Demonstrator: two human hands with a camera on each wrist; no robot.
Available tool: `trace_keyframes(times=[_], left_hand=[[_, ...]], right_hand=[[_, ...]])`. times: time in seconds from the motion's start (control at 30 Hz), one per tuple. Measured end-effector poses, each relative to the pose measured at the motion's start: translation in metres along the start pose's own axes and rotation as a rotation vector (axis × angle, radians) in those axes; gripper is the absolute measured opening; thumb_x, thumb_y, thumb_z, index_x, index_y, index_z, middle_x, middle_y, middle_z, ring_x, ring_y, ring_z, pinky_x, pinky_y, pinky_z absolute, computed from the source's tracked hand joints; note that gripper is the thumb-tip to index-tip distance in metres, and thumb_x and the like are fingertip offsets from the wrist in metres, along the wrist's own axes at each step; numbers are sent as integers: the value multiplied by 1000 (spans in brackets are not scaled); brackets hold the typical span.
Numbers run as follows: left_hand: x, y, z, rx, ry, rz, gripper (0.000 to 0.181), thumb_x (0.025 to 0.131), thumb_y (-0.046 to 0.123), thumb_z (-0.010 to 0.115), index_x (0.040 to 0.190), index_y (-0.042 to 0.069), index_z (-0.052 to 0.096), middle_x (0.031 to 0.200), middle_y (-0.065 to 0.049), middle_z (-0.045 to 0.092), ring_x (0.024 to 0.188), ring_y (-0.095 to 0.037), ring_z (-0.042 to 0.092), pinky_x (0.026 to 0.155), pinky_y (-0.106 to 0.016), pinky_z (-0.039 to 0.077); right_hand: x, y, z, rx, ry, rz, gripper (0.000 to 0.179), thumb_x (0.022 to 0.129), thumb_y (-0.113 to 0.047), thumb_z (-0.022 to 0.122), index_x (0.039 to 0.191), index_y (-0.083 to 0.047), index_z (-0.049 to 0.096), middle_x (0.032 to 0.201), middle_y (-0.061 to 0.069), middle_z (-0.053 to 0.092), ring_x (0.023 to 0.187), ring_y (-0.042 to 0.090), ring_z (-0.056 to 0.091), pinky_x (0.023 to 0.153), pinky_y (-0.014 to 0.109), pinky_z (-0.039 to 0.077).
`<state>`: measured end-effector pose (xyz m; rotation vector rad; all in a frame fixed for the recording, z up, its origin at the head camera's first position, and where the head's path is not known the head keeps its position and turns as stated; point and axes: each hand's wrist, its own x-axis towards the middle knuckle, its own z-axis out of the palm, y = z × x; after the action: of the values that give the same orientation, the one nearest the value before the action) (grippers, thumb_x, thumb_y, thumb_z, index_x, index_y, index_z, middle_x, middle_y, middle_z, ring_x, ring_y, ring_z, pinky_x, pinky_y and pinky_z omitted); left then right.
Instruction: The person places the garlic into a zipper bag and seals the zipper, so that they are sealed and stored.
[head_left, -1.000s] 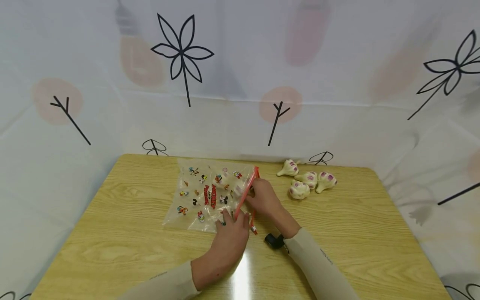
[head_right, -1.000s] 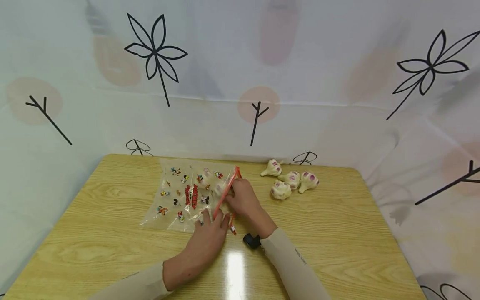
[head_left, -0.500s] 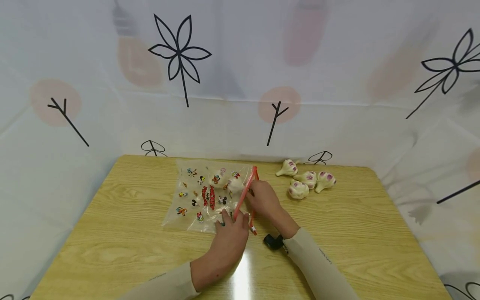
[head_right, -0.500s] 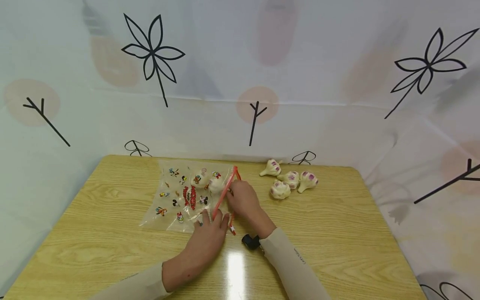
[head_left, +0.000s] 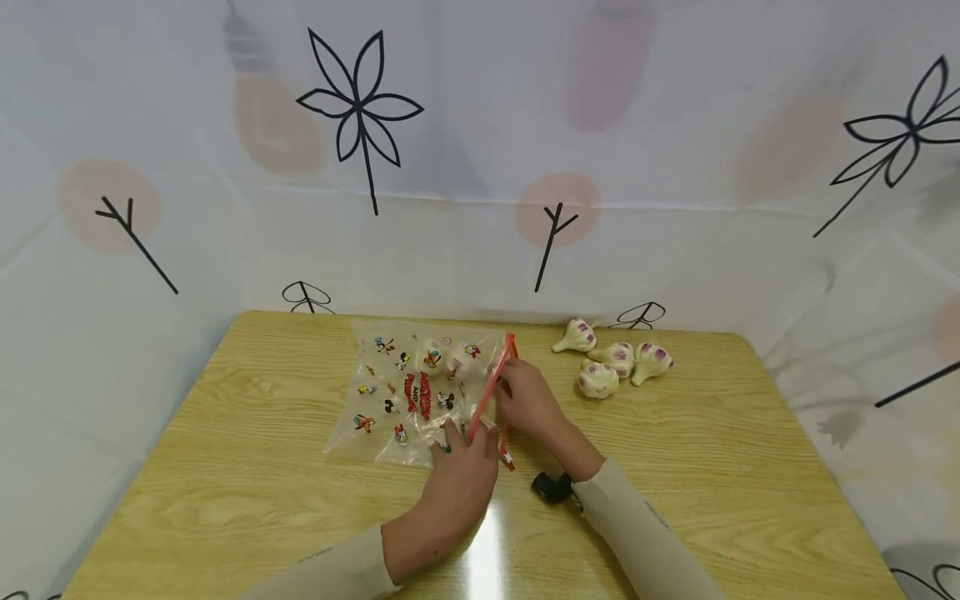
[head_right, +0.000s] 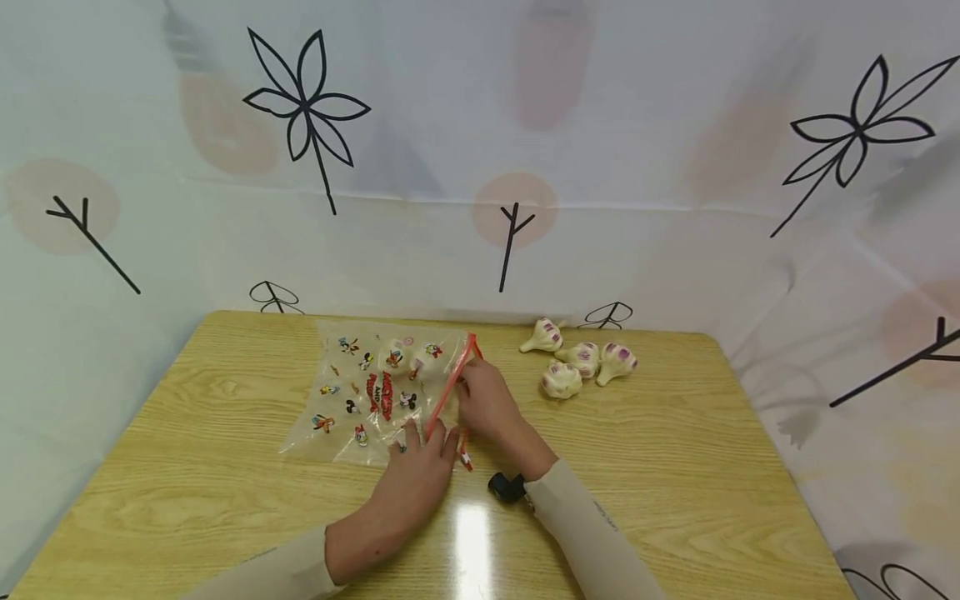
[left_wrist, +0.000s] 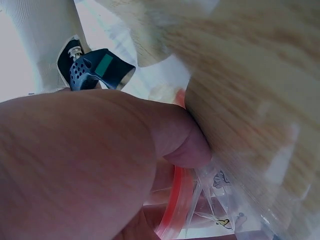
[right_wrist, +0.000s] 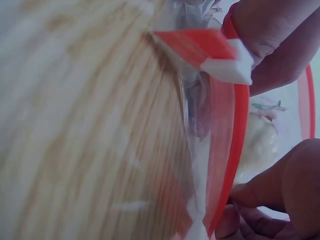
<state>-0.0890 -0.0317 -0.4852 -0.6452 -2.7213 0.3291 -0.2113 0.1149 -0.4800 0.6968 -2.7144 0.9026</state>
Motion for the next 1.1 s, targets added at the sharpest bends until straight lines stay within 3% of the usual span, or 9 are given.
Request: trace_keyframes(times=[0.2,0.5,0.73,1.1], left_hand=[[0,1,-3,-8,-37,1,38,103,23,68,140,17,70,132,-12,63,116,-49,68,74,-53,64],[0,1,-3,-17,-57,3,37,104,23,67,140,15,70,133,-12,64,117,-49,68,76,-52,64],[1,-1,-3,-39,-91,-1,38,104,21,66,142,14,68,134,-13,63,118,-50,67,77,-52,64],[2,1,-1,-63,-122,-3,40,105,20,64,145,13,66,137,-13,62,121,-51,66,79,-53,63]], right_hand=[[-6,-3,-9,23,-19,16,7,90,7,70,90,1,74,87,9,66,75,19,57,64,33,50],[-23,-3,-23,38,-8,3,19,89,9,67,104,3,76,95,10,70,84,24,67,73,39,59],[-37,5,-38,12,80,-22,20,91,3,74,111,2,77,105,11,70,94,27,69,80,44,60],[-53,19,-59,-56,241,-107,23,87,4,78,109,0,75,112,14,69,112,38,61,96,55,50]])
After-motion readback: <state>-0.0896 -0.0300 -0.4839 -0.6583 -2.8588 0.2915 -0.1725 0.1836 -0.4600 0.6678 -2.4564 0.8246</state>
